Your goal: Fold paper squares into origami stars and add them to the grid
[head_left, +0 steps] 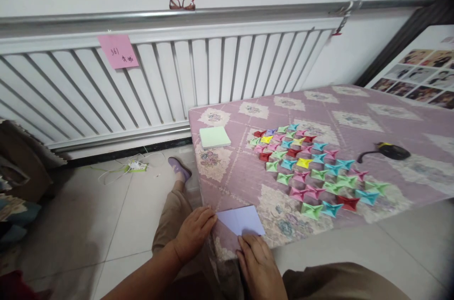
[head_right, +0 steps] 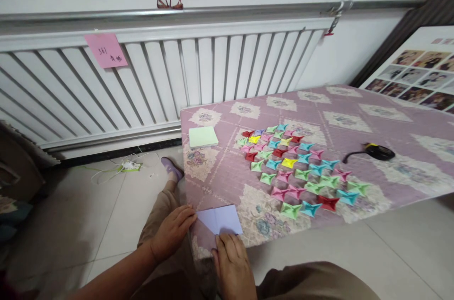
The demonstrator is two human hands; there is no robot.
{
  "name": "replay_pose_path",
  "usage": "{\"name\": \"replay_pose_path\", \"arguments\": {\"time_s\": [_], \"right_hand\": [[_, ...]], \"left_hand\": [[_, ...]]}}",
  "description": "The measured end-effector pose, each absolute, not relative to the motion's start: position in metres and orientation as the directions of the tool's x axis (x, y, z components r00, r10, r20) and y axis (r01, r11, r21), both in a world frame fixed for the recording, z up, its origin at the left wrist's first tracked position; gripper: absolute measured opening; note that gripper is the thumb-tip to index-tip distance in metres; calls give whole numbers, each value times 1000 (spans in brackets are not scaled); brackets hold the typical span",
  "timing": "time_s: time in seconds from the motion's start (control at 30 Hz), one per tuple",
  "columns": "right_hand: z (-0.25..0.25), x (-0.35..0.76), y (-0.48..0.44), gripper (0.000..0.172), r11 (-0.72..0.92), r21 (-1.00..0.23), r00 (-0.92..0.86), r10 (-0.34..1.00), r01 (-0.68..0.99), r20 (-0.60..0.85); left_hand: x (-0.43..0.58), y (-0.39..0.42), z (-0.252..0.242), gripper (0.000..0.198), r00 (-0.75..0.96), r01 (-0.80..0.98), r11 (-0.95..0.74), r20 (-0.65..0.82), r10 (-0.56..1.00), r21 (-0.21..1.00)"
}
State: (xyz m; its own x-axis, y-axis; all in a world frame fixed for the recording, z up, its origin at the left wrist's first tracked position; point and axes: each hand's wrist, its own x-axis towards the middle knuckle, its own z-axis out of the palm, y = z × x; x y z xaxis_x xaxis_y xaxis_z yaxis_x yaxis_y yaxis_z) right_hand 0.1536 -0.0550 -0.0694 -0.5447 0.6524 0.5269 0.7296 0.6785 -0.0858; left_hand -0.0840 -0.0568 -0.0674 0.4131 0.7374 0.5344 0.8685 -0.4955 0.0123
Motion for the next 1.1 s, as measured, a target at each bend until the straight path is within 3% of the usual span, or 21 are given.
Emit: {"name": "replay_pose_path", "arguments": {"time_s": [0.3, 0.7, 0.87, 1.03, 1.1], "right_hand": [[-65, 152, -54, 26, 679, -112, -541, 664, 726, 517], [-60, 150, -54, 23, 687, -147, -515, 653, 712, 554], [-51, 145, -53, 19, 616, -214, -487, 753, 758, 443], [-37, 134, -47, 7, 516, -184, -432, 828, 837, 357], [-31, 128, -44, 24, 481, -157, -406, 843, 863, 354]], "left_hand": [[-83, -65, -75, 36, 409, 884, -466, 507, 759, -15], [-66, -72, -90, 42, 294, 951, -300, 510, 809, -72], [-63, -74, -89, 45, 278, 960, -250, 496, 822, -122], [-54, -75, -99, 47, 212, 977, -167, 568, 795, -132], [-49, -75, -105, 49, 186, 982, -130, 597, 780, -136]]}}
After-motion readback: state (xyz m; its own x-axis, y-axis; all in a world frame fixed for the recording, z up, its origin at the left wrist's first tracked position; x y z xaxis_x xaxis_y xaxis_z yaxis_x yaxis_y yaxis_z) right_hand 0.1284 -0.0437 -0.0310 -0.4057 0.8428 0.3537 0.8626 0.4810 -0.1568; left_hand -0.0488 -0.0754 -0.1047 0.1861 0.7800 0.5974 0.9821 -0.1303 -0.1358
